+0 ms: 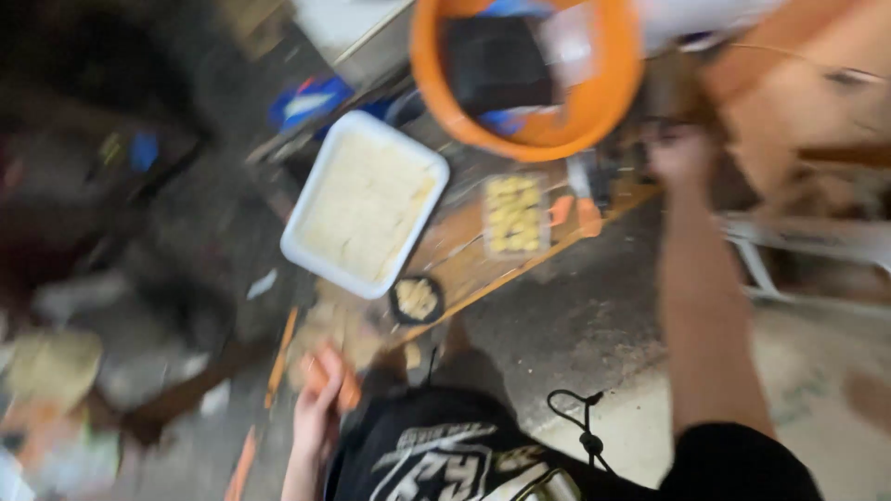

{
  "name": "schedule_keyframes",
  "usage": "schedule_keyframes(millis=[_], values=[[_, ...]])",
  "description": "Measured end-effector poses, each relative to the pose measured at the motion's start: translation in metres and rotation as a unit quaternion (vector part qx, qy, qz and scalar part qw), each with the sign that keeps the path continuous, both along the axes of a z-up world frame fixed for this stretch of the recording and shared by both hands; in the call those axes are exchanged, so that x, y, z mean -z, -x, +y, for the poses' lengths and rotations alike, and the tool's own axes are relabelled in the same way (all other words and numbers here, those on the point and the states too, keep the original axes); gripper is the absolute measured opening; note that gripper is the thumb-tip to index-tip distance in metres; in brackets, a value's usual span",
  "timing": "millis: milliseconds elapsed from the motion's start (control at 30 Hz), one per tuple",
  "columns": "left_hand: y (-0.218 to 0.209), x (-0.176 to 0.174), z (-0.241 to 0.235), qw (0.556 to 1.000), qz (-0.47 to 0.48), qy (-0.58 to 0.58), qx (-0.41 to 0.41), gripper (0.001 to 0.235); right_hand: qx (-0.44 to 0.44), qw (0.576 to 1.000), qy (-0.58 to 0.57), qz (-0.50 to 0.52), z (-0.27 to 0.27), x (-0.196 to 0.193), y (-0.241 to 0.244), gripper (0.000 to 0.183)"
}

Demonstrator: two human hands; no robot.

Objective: The person retrieves a package of sausages from a cooler, cuts open the packaging, and removes the sausages. They then slice the sausages on a cutting board and add them to a pan on a stove, stirring the contents with tongs.

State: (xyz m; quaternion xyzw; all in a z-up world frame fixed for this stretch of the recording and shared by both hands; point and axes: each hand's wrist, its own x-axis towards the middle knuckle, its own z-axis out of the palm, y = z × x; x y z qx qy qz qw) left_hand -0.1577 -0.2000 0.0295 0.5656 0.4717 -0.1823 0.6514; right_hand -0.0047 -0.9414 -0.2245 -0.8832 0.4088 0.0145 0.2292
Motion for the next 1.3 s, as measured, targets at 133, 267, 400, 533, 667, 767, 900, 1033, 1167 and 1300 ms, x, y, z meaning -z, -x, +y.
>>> schedule_keyframes(millis=[133,267,400,533,667,767,900,1033,1167,1300], values=[[-0.002,0.019,0.001,0.999,0.006,-0.008,0.045,0.026,-0.128,0.982,0.142,0.01,0.003,-0.023,-0.001,0.048],[-0.013,0.038,0.001,0.997,-0.022,0.061,0.029,0.025,-0.018,0.987,-0.009,0.16,0.047,-0.106,-0.002,0.057],[-0.034,0.059,0.002,0.993,-0.04,0.108,0.04,0.023,0.035,0.996,0.086,-0.003,0.023,-0.036,0.038,0.022],[-0.088,0.067,-0.006,0.984,-0.087,0.148,0.043,0.05,0.068,0.977,0.099,-0.174,0.035,-0.048,0.094,0.04],[-0.131,0.094,-0.006,0.986,-0.12,0.117,0.011,0.053,0.067,0.89,0.001,-0.451,0.056,-0.004,0.176,0.026],[-0.149,0.133,0.006,0.99,-0.128,0.063,0.004,0.06,0.018,0.952,0.06,-0.299,0.232,-0.149,0.183,0.058],[-0.175,0.113,0.025,0.992,-0.117,-0.017,0.054,0.079,-0.162,0.923,0.065,-0.343,0.334,-0.096,0.159,0.03],[-0.212,0.134,0.051,0.961,-0.194,-0.095,0.175,0.059,-0.171,0.98,-0.088,-0.052,0.422,-0.106,0.078,0.036],[-0.255,0.147,0.068,0.933,-0.12,-0.101,0.323,0.067,-0.193,0.961,-0.155,0.124,0.477,-0.143,0.015,0.06],[-0.264,0.118,0.081,0.898,-0.109,-0.019,0.426,0.094,-0.163,0.966,-0.158,0.122,0.499,-0.107,-0.005,0.055]])
